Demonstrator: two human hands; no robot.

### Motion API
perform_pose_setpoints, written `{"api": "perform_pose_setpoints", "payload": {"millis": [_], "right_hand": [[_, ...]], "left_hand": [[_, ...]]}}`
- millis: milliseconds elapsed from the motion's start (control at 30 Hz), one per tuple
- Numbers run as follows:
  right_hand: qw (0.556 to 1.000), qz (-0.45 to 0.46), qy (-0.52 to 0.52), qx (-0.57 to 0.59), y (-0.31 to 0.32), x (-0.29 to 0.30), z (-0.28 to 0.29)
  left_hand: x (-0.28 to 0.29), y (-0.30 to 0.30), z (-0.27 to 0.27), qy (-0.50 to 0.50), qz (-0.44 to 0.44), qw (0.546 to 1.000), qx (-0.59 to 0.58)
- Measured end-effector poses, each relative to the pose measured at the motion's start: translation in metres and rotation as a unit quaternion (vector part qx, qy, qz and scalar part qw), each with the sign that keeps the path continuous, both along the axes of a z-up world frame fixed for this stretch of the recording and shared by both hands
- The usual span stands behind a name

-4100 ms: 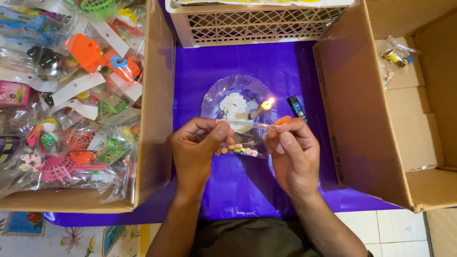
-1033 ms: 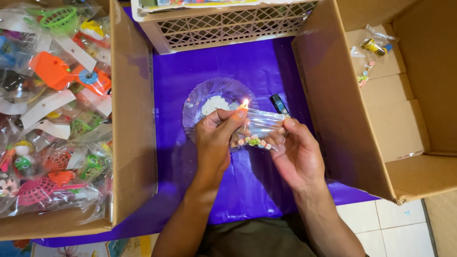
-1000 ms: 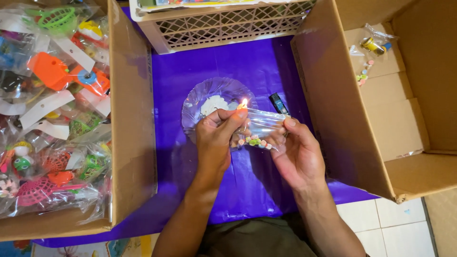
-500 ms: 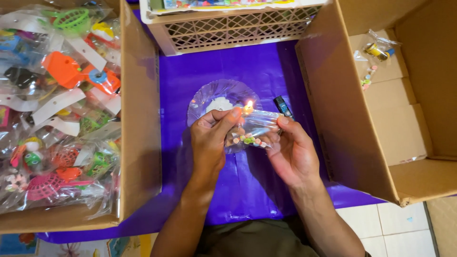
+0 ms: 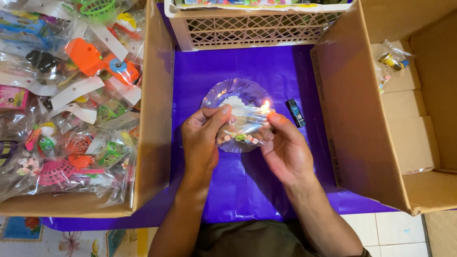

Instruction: Manually sealing small plastic bags containing toys and trinkets by heating the edges over a candle flame.

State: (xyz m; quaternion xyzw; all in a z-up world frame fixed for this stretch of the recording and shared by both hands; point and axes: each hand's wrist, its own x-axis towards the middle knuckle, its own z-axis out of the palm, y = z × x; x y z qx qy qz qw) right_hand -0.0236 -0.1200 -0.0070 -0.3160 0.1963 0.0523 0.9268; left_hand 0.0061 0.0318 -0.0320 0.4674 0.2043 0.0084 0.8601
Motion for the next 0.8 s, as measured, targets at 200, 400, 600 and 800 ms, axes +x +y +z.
{"api": "perform_pose_setpoints", "payload": {"millis": [200, 400, 600, 800], "right_hand": [[1.000, 0.000, 0.001, 0.013, 0.001, 0.001, -0.007], [1.000, -0.004, 0.000, 0.016, 0.003, 0.000, -0.003], [1.000, -0.013, -0.010, -0.002, -0.011, -0.001, -0.007], [0.999, -0.033, -0.013, 0.005, -0.020, -0.007, -0.004]], "left_hand": [[-0.001, 0.008, 0.011, 0.016, 0.011, 1.000, 0.005], [0.000, 0.011, 0.007, 0.023, 0.009, 1.000, 0.011], [0.000, -0.003, 0.009, 0.012, -0.013, 1.000, 0.019], [-0.001, -0.016, 0.008, 0.012, -0.036, 0.999, 0.023]]}}
